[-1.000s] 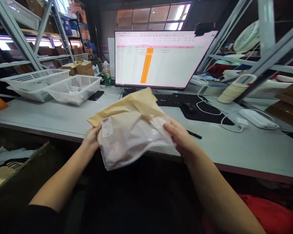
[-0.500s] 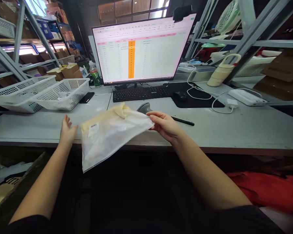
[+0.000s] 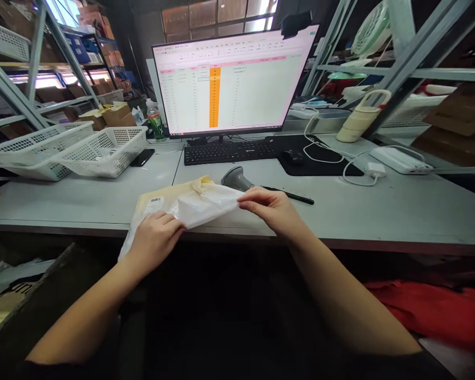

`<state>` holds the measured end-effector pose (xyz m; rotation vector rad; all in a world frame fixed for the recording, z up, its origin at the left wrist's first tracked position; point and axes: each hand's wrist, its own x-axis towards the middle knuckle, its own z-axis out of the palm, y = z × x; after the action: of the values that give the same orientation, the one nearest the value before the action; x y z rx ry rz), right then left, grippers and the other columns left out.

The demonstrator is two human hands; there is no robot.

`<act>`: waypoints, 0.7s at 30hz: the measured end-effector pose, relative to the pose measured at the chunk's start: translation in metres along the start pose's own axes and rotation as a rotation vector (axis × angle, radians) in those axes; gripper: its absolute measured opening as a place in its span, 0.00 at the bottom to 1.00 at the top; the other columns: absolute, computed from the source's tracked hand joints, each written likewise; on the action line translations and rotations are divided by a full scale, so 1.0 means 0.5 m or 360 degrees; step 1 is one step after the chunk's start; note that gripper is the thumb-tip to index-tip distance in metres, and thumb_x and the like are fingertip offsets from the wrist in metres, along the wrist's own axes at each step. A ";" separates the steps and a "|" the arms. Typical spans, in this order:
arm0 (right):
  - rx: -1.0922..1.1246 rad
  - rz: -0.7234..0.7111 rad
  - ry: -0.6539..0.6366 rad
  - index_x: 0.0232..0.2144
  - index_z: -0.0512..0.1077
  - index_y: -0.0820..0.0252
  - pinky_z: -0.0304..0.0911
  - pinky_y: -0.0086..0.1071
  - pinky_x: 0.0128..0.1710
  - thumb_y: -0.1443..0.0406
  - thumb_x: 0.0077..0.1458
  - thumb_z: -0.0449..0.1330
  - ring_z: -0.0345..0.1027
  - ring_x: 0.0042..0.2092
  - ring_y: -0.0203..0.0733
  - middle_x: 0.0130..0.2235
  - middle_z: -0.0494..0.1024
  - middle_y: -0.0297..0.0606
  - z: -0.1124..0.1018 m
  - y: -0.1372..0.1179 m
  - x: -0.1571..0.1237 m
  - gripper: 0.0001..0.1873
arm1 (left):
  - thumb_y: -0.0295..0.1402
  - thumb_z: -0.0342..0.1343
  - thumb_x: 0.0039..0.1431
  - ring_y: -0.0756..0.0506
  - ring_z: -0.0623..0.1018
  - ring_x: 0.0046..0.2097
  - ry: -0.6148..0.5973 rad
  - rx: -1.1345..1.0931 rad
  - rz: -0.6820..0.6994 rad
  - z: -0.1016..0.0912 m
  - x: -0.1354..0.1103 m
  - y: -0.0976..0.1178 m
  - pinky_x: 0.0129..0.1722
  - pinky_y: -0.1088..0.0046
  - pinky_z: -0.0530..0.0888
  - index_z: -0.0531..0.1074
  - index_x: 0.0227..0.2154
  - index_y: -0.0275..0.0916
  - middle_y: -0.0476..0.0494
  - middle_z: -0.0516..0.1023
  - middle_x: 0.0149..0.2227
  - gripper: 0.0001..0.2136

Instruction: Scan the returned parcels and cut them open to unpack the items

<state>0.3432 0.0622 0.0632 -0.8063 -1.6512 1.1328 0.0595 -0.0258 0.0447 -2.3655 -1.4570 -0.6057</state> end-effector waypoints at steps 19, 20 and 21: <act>-0.0721 -0.0741 -0.0306 0.36 0.78 0.51 0.69 0.42 0.46 0.61 0.63 0.58 0.73 0.44 0.46 0.40 0.80 0.39 0.018 0.025 -0.028 0.08 | 0.31 0.51 0.67 0.39 0.73 0.56 0.0270 0.0167 -0.0120 0.012 -0.088 -0.161 0.52 0.60 0.67 0.75 0.45 0.45 0.44 0.78 0.50 0.10; -0.0753 -0.0740 -0.0173 0.38 0.78 0.51 0.67 0.44 0.50 0.60 0.63 0.58 0.73 0.47 0.47 0.43 0.80 0.40 0.005 0.027 -0.013 0.09 | 0.29 0.49 0.67 0.40 0.74 0.56 0.0259 0.0133 -0.0100 0.014 -0.086 -0.160 0.53 0.61 0.67 0.75 0.44 0.45 0.46 0.79 0.49 0.10; -0.0812 -0.0717 -0.0009 0.41 0.78 0.51 0.65 0.47 0.54 0.58 0.62 0.58 0.71 0.51 0.49 0.46 0.79 0.41 -0.010 0.031 0.005 0.10 | 0.27 0.49 0.66 0.41 0.74 0.56 0.0276 0.0119 -0.0103 0.012 -0.082 -0.160 0.53 0.60 0.66 0.75 0.42 0.45 0.47 0.80 0.47 0.11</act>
<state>0.3472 0.0717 0.0501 -0.6843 -2.0297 0.4033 -0.0274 -0.0193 0.0213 -2.1578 -1.4578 -0.7394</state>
